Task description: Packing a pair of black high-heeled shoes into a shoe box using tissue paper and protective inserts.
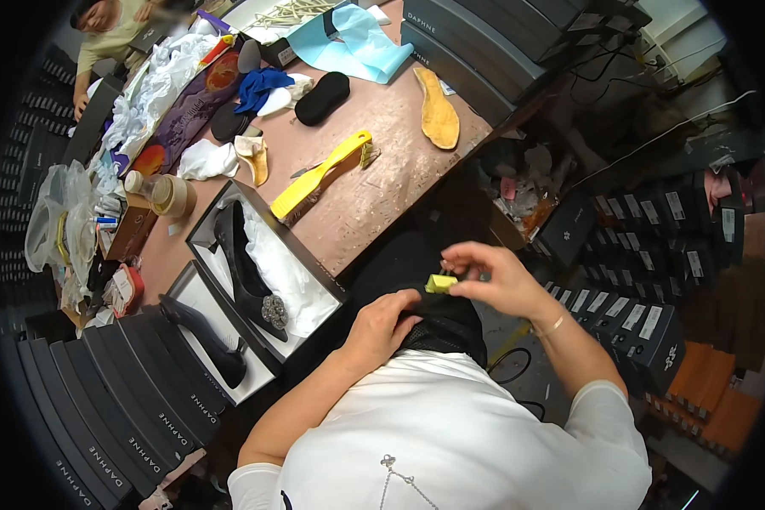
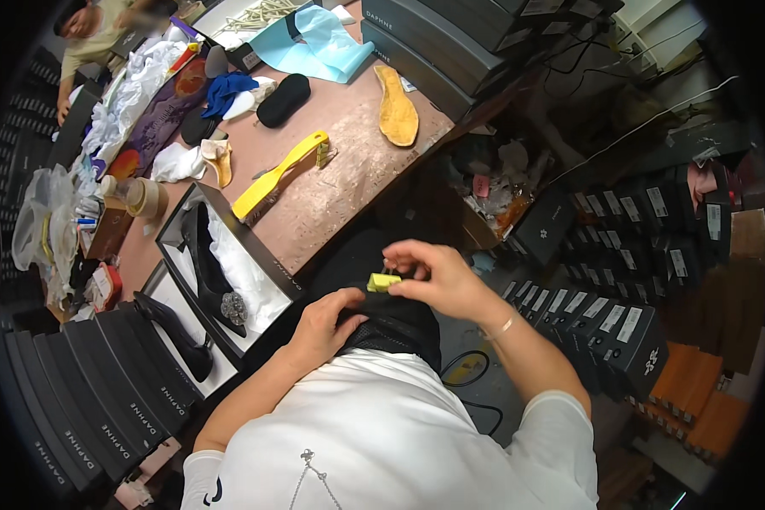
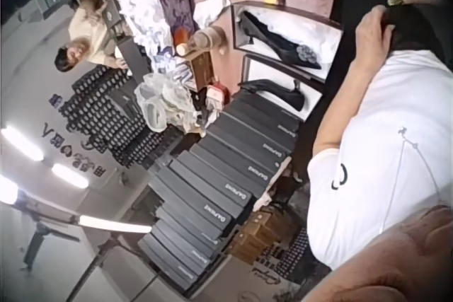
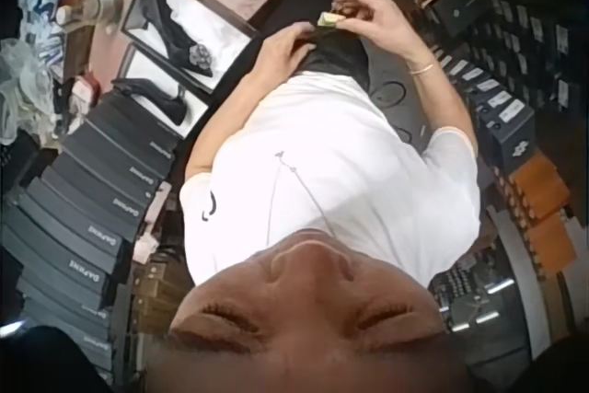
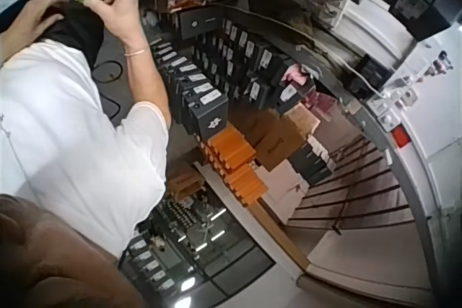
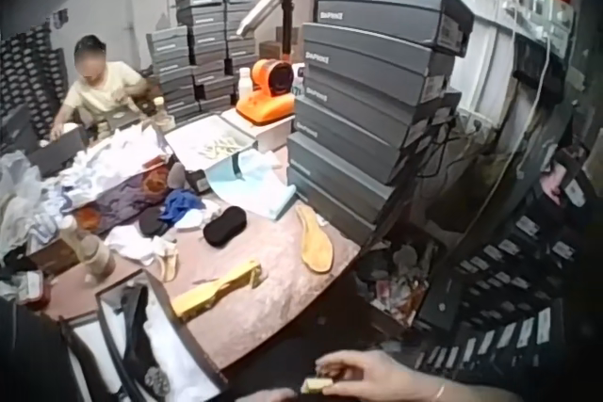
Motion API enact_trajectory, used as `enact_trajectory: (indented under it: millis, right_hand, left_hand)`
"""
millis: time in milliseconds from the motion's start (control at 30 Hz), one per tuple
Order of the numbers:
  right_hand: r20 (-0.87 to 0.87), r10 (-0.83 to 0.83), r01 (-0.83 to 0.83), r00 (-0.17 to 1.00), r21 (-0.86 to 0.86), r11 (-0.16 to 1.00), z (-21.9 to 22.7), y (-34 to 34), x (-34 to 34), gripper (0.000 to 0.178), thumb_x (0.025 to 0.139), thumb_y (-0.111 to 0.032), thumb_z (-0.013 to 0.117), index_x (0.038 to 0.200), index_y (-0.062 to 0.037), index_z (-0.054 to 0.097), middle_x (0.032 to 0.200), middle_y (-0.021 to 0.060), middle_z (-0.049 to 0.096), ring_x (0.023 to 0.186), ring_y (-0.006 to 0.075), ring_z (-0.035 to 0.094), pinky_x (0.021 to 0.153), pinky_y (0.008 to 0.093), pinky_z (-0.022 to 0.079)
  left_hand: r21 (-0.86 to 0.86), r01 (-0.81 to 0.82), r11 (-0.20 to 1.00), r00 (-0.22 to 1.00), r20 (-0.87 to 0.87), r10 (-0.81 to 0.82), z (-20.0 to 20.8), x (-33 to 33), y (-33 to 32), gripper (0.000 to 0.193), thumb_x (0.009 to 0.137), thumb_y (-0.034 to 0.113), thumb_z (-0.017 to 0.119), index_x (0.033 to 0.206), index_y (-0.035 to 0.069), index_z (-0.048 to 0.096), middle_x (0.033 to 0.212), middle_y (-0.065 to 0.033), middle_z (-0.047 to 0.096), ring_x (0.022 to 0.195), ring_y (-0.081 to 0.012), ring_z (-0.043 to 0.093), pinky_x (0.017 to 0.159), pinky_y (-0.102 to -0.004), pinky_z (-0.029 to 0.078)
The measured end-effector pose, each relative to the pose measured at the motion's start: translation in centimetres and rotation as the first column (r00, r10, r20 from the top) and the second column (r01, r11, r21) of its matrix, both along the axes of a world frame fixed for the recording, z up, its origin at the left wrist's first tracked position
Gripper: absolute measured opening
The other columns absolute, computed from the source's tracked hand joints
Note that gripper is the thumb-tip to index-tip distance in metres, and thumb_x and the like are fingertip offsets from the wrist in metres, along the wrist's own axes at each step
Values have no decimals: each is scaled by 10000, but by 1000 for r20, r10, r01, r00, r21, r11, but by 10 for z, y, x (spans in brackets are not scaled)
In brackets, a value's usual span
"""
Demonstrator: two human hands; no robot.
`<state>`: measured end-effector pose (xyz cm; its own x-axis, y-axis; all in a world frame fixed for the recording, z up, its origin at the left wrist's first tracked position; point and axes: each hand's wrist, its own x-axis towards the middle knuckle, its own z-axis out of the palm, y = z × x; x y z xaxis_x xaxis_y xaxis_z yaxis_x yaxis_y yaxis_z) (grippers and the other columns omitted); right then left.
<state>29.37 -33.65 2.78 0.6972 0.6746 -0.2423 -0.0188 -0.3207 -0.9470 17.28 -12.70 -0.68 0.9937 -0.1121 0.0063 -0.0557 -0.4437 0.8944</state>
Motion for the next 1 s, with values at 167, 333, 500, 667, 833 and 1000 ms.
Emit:
enact_trajectory:
  millis: [167,333,500,667,833,1000]
  right_hand:
    - [128,-99,118,987,-153,981,15,-18,-46,342,742,-90,774,1054,-20,652,947,86,683,867,188,662,785,300,509]
    - [346,-78,156,935,-203,967,23,-3,-64,274,726,-83,782,970,-22,674,885,92,671,789,214,641,764,312,482]
    - [596,7,134,803,-192,972,9,11,-79,258,711,-86,768,926,-18,643,828,73,635,800,250,582,768,361,395]
    - [484,75,53,872,-246,968,15,13,-81,539,705,-141,801,1182,-30,575,1022,117,633,921,277,602,889,364,419]
    - [110,-105,109,988,-29,994,7,9,-7,617,798,-162,751,1349,-44,497,1132,134,620,986,199,618,859,310,487]
    - [578,7,121,816,-182,976,-86,96,108,439,815,-187,716,1199,-12,595,1162,174,610,1071,325,593,921,398,465]
  left_hand:
    - [43,78,996,994,78,-81,-10,5,-3,170,780,68,741,938,36,686,795,-106,621,734,-279,619,656,-353,503]
    - [55,83,995,995,53,-86,-6,5,-5,143,794,69,721,925,25,685,801,-115,626,736,-285,621,645,-355,498]
    - [-16,63,998,998,-6,-63,-1,5,-4,128,815,48,683,936,8,683,810,-134,627,737,-297,628,647,-363,499]
    - [-34,115,993,991,-69,-117,3,4,4,129,835,51,654,952,0,677,824,-142,627,748,-308,633,660,-363,509]
    - [-58,232,971,972,39,-230,22,9,13,502,781,79,672,1267,33,551,1163,-170,571,1105,-334,544,931,-388,455]
    - [181,393,902,889,174,-423,27,21,-9,495,766,149,729,1232,64,585,1168,-143,572,1111,-309,545,946,-403,438]
